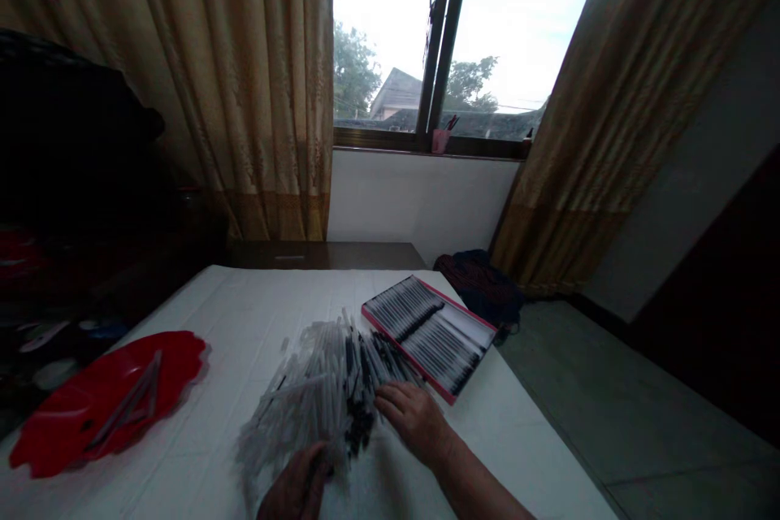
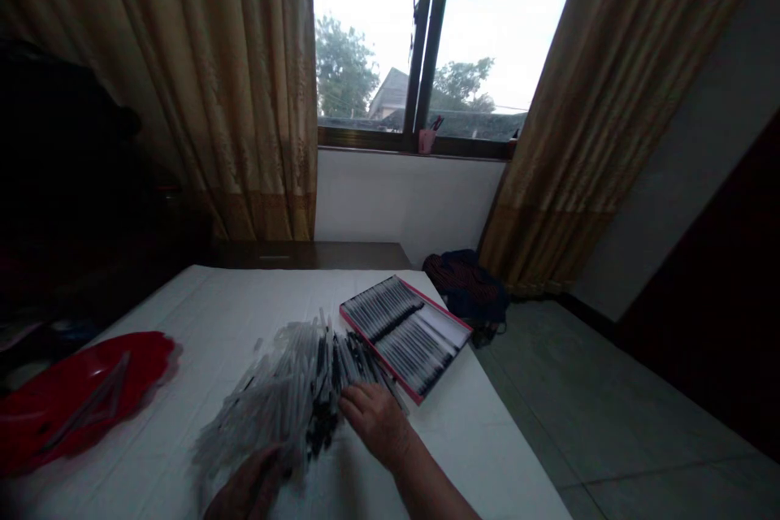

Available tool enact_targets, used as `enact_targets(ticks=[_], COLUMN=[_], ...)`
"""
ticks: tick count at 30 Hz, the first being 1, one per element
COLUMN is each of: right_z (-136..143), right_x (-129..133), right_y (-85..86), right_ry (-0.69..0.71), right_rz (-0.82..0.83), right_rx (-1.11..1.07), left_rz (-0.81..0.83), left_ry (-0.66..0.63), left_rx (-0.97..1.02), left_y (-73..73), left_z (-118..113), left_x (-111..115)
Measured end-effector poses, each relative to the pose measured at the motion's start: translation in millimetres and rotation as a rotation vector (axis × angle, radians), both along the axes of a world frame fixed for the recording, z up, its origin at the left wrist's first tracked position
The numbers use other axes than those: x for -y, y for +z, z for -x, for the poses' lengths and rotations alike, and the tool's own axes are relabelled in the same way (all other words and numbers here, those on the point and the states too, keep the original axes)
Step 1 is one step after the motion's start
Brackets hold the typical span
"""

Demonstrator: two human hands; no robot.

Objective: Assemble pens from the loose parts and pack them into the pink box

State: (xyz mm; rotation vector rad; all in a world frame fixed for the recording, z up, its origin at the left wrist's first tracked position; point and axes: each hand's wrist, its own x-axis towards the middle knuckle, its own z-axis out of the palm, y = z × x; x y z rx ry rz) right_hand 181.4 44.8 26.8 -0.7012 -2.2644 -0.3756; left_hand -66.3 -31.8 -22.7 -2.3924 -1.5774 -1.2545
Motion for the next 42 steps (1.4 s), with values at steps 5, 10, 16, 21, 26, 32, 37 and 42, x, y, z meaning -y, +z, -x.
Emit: enact_targets(ticks=[5, 10, 16, 21, 26, 32, 37, 42], right_z=[-1.6, 4.4, 10.1, 13.3, 21.0, 25.8, 24.9, 32.6], right_x=[40.9, 75.7, 80.4, 77.1, 74.0, 69.2, 56.9, 51.8], right_y=[24.4, 34.3, 35.8, 31.4, 30.4, 26.6, 7.3, -4.5], right_ry=[-0.134, -0.244, -0.206, -0.193, -0.126, -0.131, -0.312, -0.395], right_rz=[0.247, 0.656, 0.794, 0.863, 1.013, 1.056, 0.857, 0.839], right_rx=[-0.594, -1.209, -1.234, -1.206, -1.064, -0.593, -0.197, -0.003], left_rz=[-0.086, -0.139, -0.209, -0.231, -0.166, -0.089, -0.069, -0.052], left_ry=[-0.048, -0.065, -0.086, -0.089, -0.097, -0.068, -0.062, -0.092], left_rx=[-0.003, -0.009, 0.022, 0.063, 0.045, 0.129, 0.186, 0.199], left_y=[-1.4, 2.6, 3.5, 3.3, 8.6, -0.1, -4.4, -0.4], left_z=[-1.0, -3.6, -7.6, -9.9, -11.5, -9.6, -10.3, -11.9], left_x=[0.2, 0.6, 0.9, 1.5, 4.7, 4.2, 3.6, 4.7])
